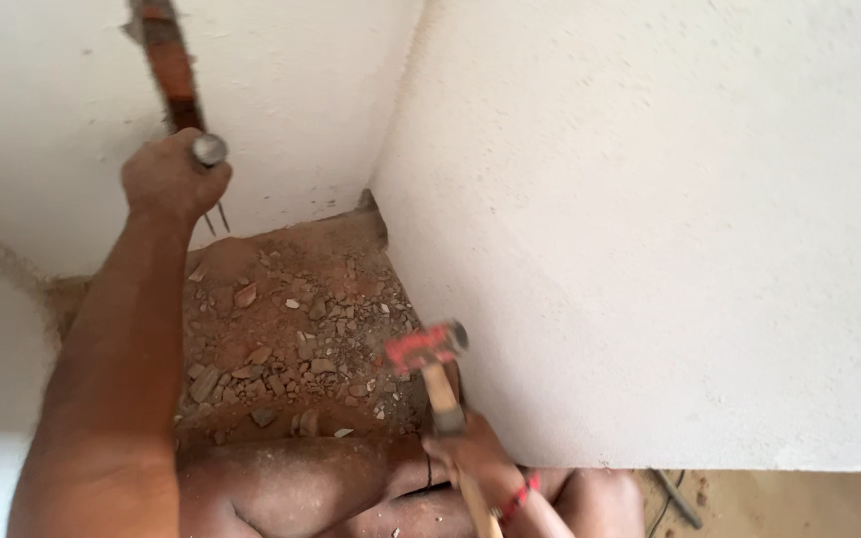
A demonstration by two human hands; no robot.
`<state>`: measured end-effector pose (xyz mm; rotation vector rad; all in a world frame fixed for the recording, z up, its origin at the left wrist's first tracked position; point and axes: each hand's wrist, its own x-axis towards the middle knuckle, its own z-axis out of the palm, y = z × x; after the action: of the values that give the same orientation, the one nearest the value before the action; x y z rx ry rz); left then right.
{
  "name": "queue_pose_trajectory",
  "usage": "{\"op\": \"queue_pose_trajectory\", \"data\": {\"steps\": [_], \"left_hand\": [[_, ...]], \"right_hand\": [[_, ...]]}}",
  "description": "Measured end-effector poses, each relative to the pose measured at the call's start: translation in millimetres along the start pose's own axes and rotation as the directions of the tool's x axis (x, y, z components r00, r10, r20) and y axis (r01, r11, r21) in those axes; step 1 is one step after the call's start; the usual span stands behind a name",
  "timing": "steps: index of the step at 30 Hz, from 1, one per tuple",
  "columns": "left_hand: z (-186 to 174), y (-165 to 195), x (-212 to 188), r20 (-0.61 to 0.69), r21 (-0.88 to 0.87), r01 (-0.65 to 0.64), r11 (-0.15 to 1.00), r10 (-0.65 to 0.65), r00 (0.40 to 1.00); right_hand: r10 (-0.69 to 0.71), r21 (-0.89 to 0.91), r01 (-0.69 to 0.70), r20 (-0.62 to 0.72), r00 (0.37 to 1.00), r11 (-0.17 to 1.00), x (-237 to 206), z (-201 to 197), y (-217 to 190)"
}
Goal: The person sits on the floor in a corner and cuts a vertical groove into the base of a brick wall, holding a chisel against the masonry and striking it with a mallet. They reposition the chisel along the groove and clear debris from the work area as rubble accumulates.
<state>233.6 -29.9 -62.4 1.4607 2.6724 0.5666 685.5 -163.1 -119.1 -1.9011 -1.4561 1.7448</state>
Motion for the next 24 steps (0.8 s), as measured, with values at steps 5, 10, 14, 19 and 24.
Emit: {"op": "queue_pose_trajectory", "data": {"steps": [5, 10, 14, 19, 24], "left_hand": [[-9.3, 6.0, -12.6, -0.017, 0.09, 0.012, 0.996, -0.011, 1.0], [-0.2, -11.0, -25.2, -0.458, 0.159, -0.355, 0.921, 0.388, 0.8], [3.2, -14.7, -22.9, -0.37, -0.129, -0.468, 0.874, 0.396, 0.841], [6.5, -24.2, -23.2, -0.326, -0.279, -0.461, 0.842, 0.369, 0.87], [3.7, -73.5, -39.8, -0.391, -0.522, -0.364, 0.771, 0.162, 0.906]], "right_hand": [[0.174, 0.223, -0.188, 0.081, 0.981, 0.957, 17.3, -10.1, 66.0], [0.253, 0.298, -0.281, 0.129, 0.959, 0.912, 33.9, -3.4, 94.4], [0.299, 0.319, -0.339, 0.169, 0.939, 0.885, 34.3, -1.3, 107.1], [0.335, 0.332, -0.381, 0.19, 0.923, 0.863, 31.2, -1.7, 113.1], [0.324, 0.294, -0.365, 0.181, 0.929, 0.883, 37.5, 7.7, 110.5]]}}
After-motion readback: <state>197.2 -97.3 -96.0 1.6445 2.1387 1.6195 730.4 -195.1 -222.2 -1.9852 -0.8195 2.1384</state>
